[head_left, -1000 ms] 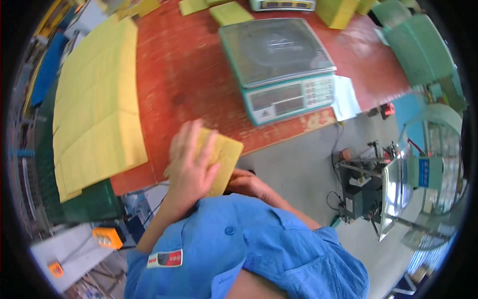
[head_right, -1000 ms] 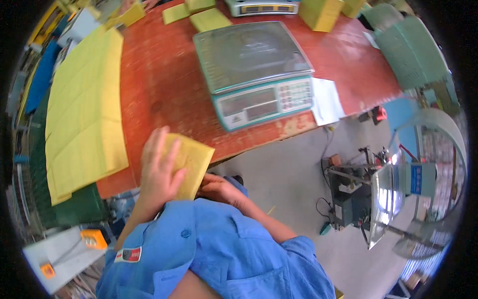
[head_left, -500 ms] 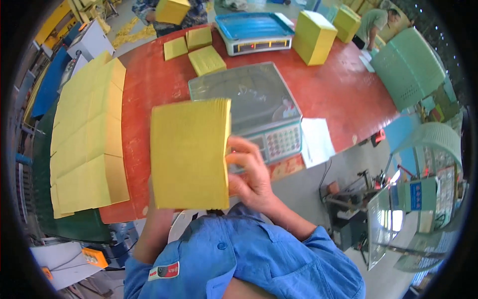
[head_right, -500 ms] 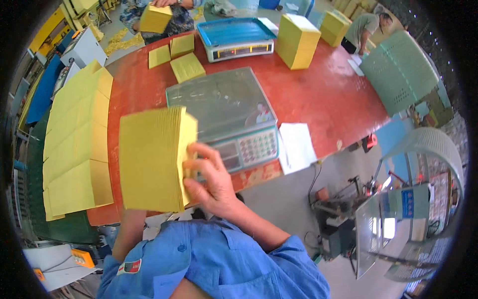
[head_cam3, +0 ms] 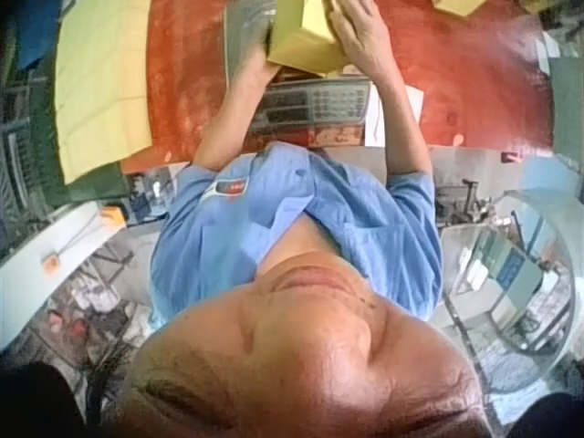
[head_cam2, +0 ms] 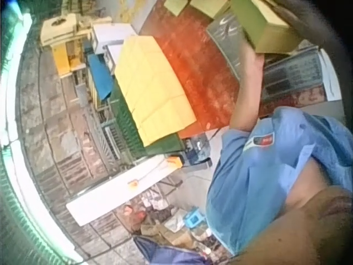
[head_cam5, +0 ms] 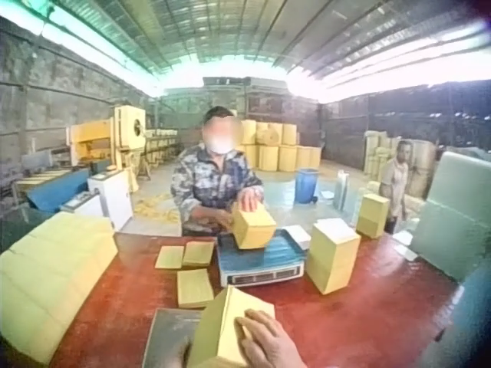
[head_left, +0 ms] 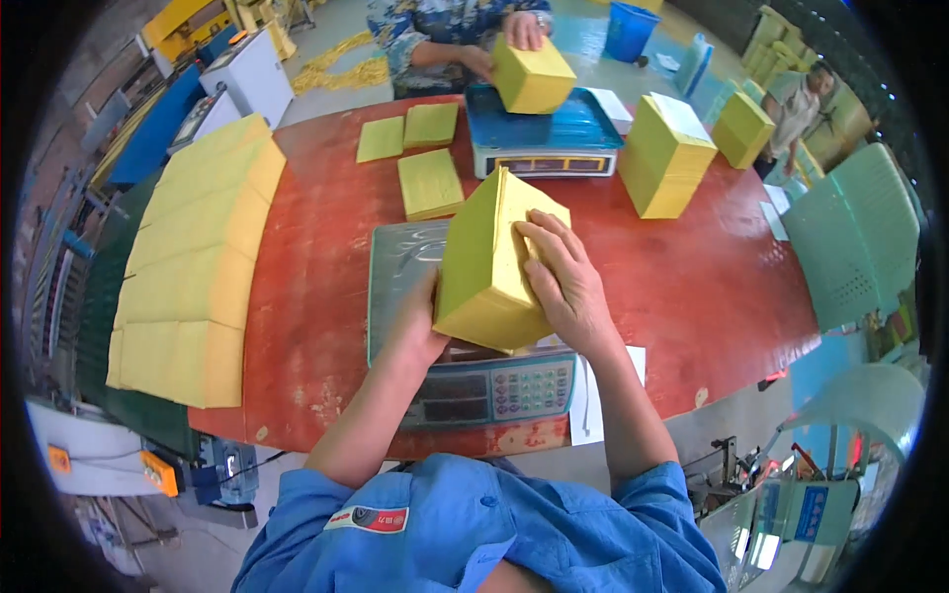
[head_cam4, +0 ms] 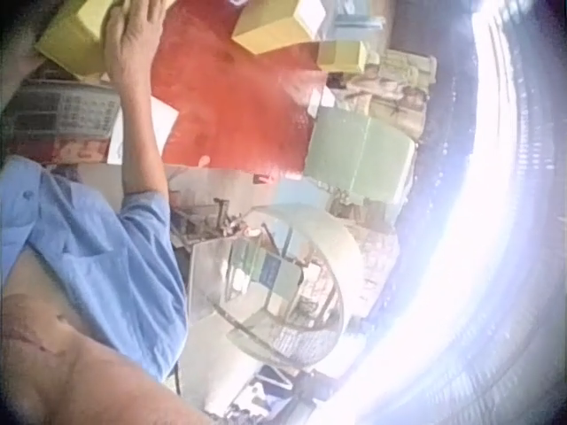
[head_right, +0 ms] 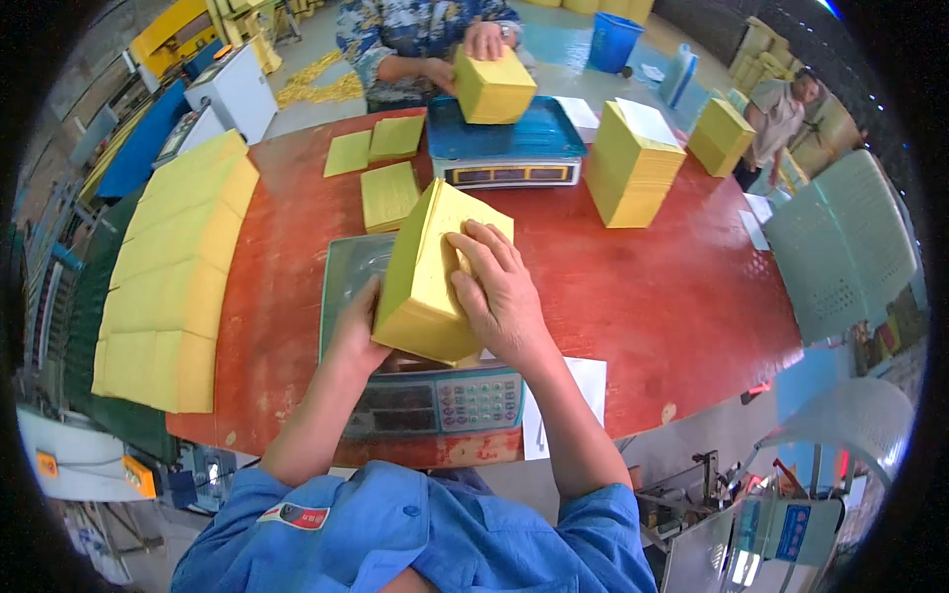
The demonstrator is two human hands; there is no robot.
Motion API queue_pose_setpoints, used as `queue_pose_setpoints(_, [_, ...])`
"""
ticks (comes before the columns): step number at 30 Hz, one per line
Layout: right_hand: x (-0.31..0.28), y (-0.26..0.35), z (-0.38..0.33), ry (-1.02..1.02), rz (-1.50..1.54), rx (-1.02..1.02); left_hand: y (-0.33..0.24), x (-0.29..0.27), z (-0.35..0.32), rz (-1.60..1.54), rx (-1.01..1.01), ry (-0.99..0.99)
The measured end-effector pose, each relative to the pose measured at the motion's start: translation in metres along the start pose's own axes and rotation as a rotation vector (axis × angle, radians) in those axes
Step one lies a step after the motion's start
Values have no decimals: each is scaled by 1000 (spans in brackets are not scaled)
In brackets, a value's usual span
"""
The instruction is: The recorder weighs stacks of yellow paper on a digital scale and organizes them into larger piles.
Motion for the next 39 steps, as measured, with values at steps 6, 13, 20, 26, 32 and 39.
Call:
queue_pose_setpoints(6, [31,37,-3,-21,-338,-217,-137,27,-54,1181,926,-127])
queue_pose_setpoints(13, [39,45,-4,-44,-364,-285,-115,119,-18,1511,1014,528])
queue_pose_setpoints(20, [45,41,-6,-38,-384,-268,-104,67,31,1590,834,416])
queue_pose_setpoints(26, [41,33,-4,-33,-350,-290,-65,28,48,860,450,318])
queue_pose_setpoints(32, [50,93,-24,-190,-383,-323,-158,-43,-85,1271,799,-15])
queue_pose_setpoints(39, [223,219,-77,357,92,-470,-285,-232,-225,1775,909,-643])
Point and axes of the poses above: each hand's wrist, its own z-axis towards the middle knuckle, its own x-axis out of the palm, y = z × x, the point moved 9 cm from there along z, towards the middle knuckle, and after that the axes turned 12 degrees about x, right-handed, at the moved point
